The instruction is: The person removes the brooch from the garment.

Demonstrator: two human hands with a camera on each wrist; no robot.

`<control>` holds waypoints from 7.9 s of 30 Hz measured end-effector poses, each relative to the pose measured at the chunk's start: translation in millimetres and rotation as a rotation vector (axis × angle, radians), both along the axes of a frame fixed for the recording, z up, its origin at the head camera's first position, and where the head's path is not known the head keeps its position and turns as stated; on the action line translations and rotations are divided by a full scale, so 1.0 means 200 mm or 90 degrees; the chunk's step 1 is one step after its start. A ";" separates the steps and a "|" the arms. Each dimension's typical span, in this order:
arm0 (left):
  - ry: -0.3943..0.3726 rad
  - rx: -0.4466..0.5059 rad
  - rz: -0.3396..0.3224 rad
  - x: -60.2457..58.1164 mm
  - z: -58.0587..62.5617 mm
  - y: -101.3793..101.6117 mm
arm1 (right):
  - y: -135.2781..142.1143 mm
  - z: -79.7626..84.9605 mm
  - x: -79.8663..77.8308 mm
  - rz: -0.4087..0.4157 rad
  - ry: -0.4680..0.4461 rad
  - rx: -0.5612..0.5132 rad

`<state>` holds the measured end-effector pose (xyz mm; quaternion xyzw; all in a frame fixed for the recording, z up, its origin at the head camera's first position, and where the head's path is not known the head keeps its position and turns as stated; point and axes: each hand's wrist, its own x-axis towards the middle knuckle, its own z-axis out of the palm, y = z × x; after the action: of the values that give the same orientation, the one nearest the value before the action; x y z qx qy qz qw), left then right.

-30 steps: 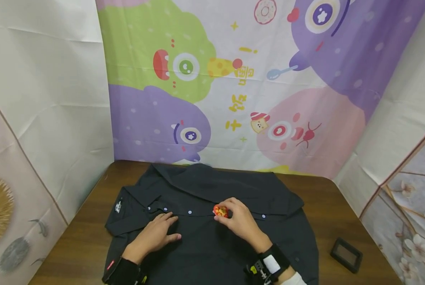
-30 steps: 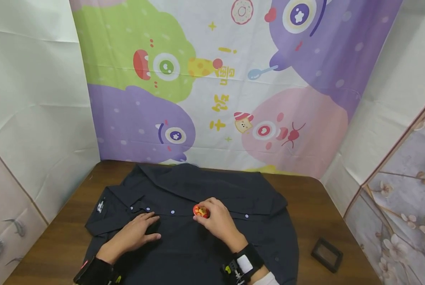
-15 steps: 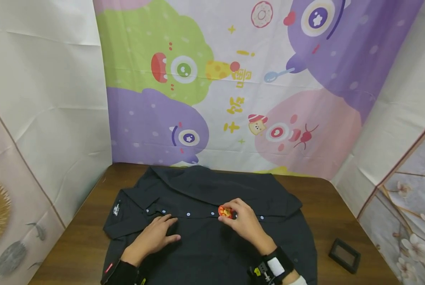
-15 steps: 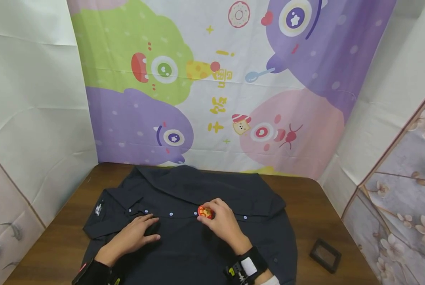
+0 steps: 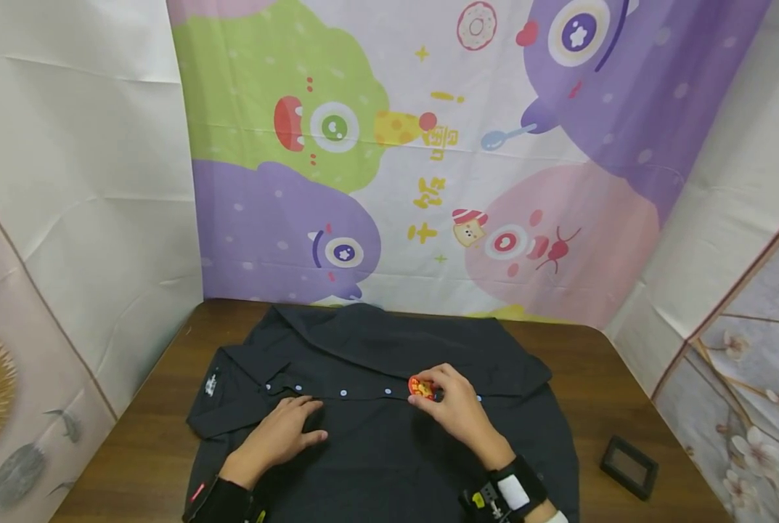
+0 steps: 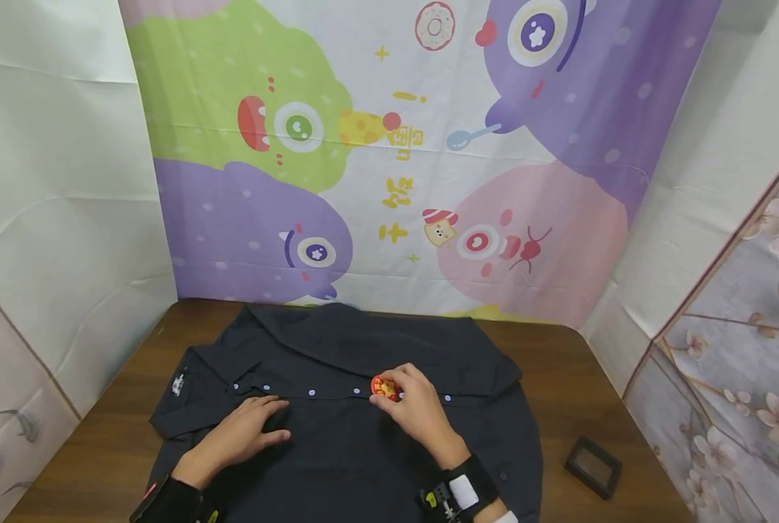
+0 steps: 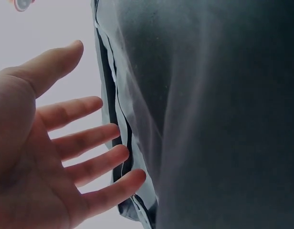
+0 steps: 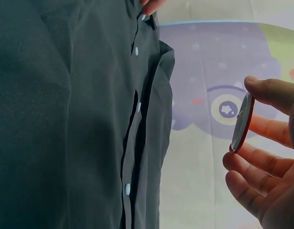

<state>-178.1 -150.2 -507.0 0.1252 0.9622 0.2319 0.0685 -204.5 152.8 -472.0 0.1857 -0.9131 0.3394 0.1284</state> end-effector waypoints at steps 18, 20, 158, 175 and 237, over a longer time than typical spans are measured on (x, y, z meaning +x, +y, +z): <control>-0.006 -0.007 0.005 0.00 0.00 0.00 | 0.09 -0.01 0.01 -0.022 0.013 -0.022; -0.005 -0.006 0.004 0.00 0.00 0.00 | 0.10 -0.01 0.02 -0.022 0.017 -0.025; -0.088 -0.004 0.016 0.00 -0.01 0.01 | 1.08 -0.10 0.34 -0.379 0.036 0.015; -0.063 0.022 0.003 0.00 0.01 0.01 | 1.23 -0.11 0.36 -0.436 -0.023 0.020; -0.066 0.041 -0.010 0.00 0.00 0.00 | 1.45 -0.22 0.39 -0.414 -0.223 0.157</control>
<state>-177.9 -149.2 -506.6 0.1226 0.9484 0.2685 0.1157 -127.2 441.8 -515.8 -0.1598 -0.9665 0.1949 0.0483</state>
